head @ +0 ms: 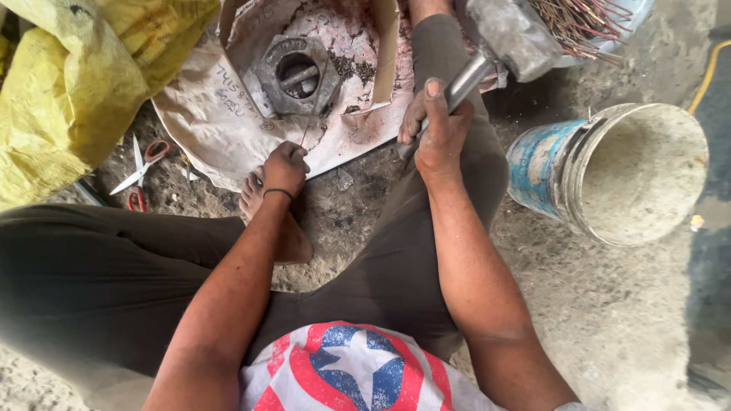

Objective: The person sits on the ground and repeatedly uses a hammer to strike thin metal rods placed on a metal anvil, cutting them into smaller pieces. The person retrieves rods from a nearby bucket and continues the repetitive cutting process.

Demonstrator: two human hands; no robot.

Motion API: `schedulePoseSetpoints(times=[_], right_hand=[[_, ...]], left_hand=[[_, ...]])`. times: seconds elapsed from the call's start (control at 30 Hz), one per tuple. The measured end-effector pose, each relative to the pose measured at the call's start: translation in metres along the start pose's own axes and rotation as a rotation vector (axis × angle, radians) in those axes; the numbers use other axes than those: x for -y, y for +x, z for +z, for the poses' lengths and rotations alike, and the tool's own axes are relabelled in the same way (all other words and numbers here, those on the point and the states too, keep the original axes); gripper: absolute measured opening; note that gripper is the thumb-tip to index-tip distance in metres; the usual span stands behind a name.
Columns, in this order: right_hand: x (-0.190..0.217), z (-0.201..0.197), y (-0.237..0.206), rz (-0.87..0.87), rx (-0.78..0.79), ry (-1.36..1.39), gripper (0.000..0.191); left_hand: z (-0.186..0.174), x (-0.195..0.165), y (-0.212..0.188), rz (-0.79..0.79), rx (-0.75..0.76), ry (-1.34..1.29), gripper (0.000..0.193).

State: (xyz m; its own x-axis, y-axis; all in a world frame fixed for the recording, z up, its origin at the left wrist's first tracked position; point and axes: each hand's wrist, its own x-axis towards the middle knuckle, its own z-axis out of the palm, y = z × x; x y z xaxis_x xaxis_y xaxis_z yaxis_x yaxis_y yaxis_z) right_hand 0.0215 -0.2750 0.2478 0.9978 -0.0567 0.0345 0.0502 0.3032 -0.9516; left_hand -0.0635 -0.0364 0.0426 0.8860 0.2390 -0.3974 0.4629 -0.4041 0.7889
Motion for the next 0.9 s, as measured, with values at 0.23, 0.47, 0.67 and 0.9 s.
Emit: schedulePoseSetpoints(times=[0.23,0.47,0.67,0.9], right_hand=[[-0.019,0.02,0.001,0.09,0.018,-0.137,0.052],[-0.056,0.03,-0.008,0.111,0.127,-0.28,0.057],[-0.07,0.05,-0.015,0.203,0.167,-0.285,0.058],[-0.046,0.085,-0.011,-0.015,0.21,-0.292,0.059]], left_hand=[[0.0,0.021,-0.007,-0.016,-0.064,-0.129,0.011],[0.008,0.055,0.005,0.062,-0.179,0.048,0.006],[0.004,0.039,-0.005,0.029,-0.204,0.179,0.01],[-0.005,0.022,-0.001,-0.167,-0.103,0.036,0.015]])
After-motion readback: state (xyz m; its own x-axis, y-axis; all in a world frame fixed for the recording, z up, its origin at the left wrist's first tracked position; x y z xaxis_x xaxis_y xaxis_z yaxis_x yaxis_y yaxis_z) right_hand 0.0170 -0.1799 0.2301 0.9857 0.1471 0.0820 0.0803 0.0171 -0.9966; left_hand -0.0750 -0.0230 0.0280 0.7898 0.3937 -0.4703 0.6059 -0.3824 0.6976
